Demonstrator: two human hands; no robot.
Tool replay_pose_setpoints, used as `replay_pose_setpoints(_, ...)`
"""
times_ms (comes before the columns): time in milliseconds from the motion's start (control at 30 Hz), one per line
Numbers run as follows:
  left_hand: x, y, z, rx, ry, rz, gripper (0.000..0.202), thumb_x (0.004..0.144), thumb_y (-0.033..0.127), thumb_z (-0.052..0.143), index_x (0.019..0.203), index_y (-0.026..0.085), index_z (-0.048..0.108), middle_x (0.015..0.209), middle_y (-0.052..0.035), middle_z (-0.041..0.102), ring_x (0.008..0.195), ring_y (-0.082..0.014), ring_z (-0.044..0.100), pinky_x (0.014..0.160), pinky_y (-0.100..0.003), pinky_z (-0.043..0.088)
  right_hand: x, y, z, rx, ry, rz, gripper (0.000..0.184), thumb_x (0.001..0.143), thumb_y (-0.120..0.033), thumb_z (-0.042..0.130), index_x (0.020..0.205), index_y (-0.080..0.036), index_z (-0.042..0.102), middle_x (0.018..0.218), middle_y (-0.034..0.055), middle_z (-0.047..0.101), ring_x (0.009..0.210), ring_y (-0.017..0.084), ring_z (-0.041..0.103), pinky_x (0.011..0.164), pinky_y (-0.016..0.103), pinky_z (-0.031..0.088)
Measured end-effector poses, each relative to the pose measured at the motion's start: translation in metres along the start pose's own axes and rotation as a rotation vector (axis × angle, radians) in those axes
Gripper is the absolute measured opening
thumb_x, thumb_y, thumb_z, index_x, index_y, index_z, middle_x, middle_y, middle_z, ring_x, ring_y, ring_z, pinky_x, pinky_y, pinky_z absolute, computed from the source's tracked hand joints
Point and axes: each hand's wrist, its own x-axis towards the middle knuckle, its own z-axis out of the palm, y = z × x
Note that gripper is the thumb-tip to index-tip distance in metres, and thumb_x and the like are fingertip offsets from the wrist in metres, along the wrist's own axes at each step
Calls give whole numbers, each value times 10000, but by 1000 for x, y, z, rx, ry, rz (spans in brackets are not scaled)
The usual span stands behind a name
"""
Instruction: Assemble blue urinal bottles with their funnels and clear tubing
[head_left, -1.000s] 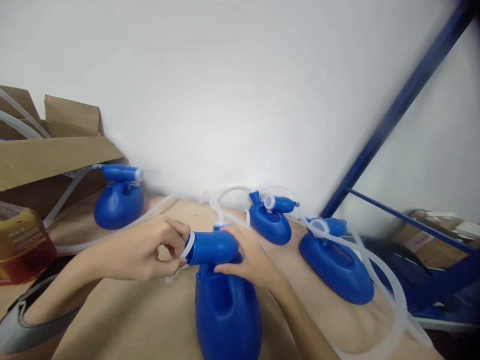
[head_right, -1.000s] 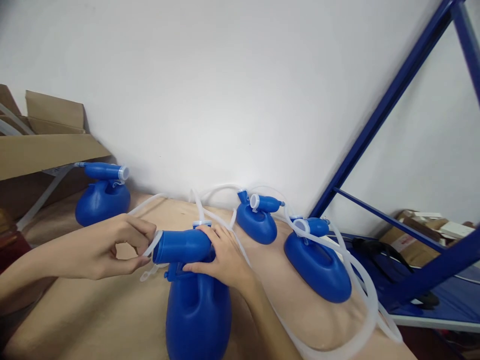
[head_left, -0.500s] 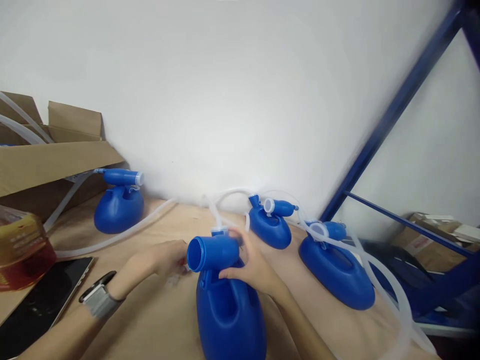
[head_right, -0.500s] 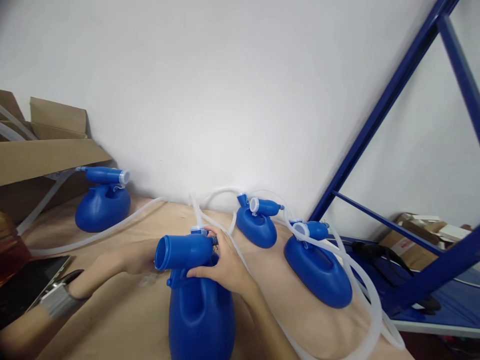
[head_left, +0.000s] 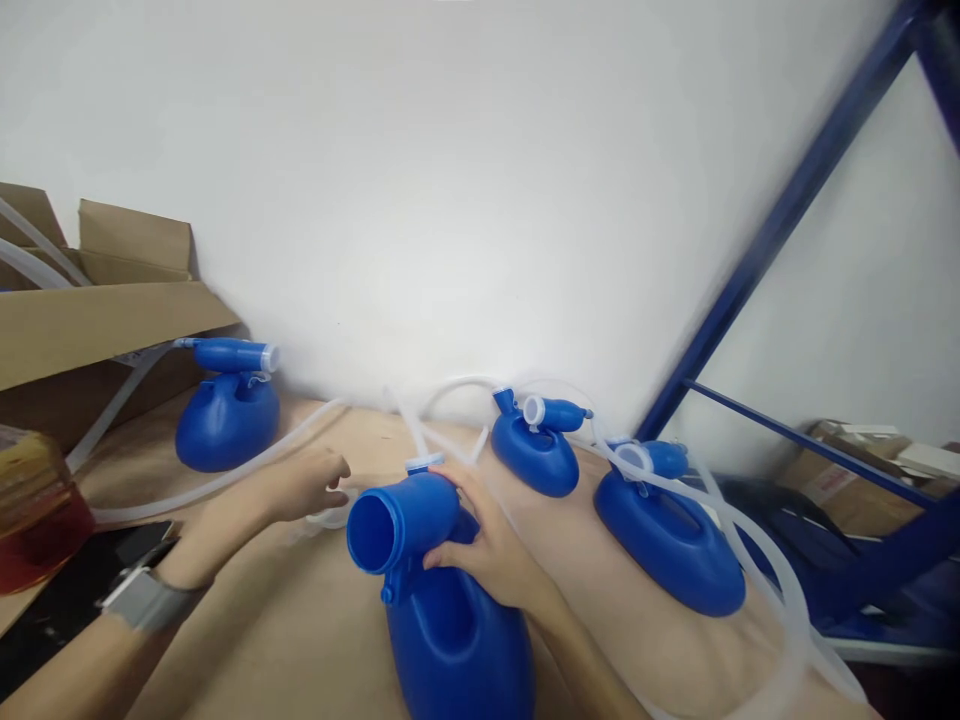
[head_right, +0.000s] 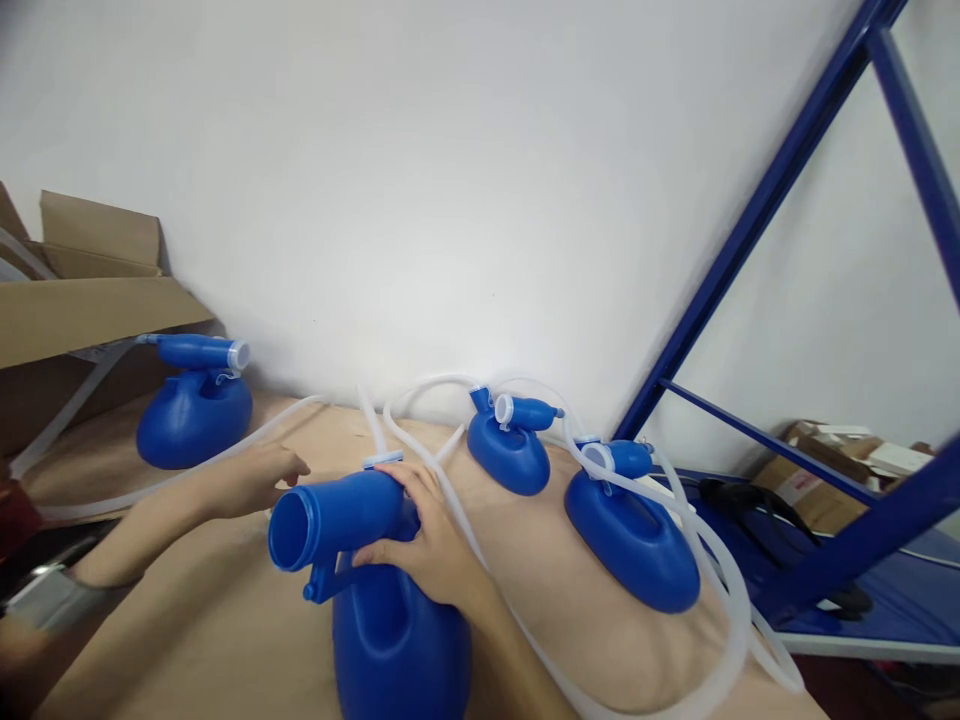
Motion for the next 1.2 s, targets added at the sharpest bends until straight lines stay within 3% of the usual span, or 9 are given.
replay_pose_setpoints(100,-26,5,-29,-106,-18,40,562,894,474,570,1403,249,647,1209,-101,772,1084,-309,726,902,-378,586,0,0,7,-14,87,-30,774,705,-426,951,1393,-353,603,1421,55,605,1363,312,534,1179,476,406)
replay_pose_setpoints(167,-49,15,-43,-328,-30,126,855,841,502,713,1608,389,354,1408,-52,681,1179,-293,696,902,-337,601,0,-3,10,-76,158,-20,792,684,-405,964,1391,-356,610,1395,50,610,1339,312,543,1171,477,413)
replay_pose_setpoints(267,-69,44,-51,-442,9,256,1215,715,520,873,1640,501,85,1646,-27,450,1273,-311,645,837,-301,622,0,-11,11,-190,210,24,827,641,-389,988,1387,-355,633,1364,55,607,1323,323,538,1179,492,402)
replay_pose_setpoints(400,-60,86,-44,-233,317,214,583,881,607,697,1407,368,616,1398,-38,684,1197,-314,668,984,-386,553,0,-17,8,-180,188,45,803,657,-407,971,1389,-360,645,1409,60,552,1347,319,517,1165,466,423)
replay_pose_setpoints(467,-50,94,-44,-228,380,154,441,929,621,611,1223,310,720,1202,-33,770,1079,-295,707,961,-381,540,1,-14,6,-135,281,50,718,683,-425,945,1341,-342,670,1402,58,541,1333,308,522,1144,446,437)
replay_pose_setpoints(567,-44,88,-50,-343,454,49,472,915,669,589,1172,298,727,1140,-15,789,983,-275,727,849,-331,544,6,-3,2,66,415,165,451,780,-554,840,1103,-254,741,1126,53,666,1110,272,625,1014,411,496)
replay_pose_setpoints(767,-52,92,-54,-413,432,65,429,909,636,620,1171,313,723,1041,10,799,881,-252,737,793,-324,552,15,14,9,390,295,311,677,839,-823,593,946,-179,771,884,82,742,875,242,681,818,374,506)
replay_pose_setpoints(900,-54,109,-48,-381,468,115,384,915,576,636,1163,293,715,1077,-1,785,918,-254,730,821,-350,572,13,6,13,543,245,318,571,844,-750,660,739,-190,696,730,35,679,753,200,619,783,347,471)
replay_pose_setpoints(1200,-59,115,-44,-315,535,162,357,901,547,645,1162,315,720,1069,6,817,969,-277,750,864,-383,597,15,-3,13,930,210,390,431,773,-588,771,698,-190,622,619,-25,550,618,130,452,664,265,403)
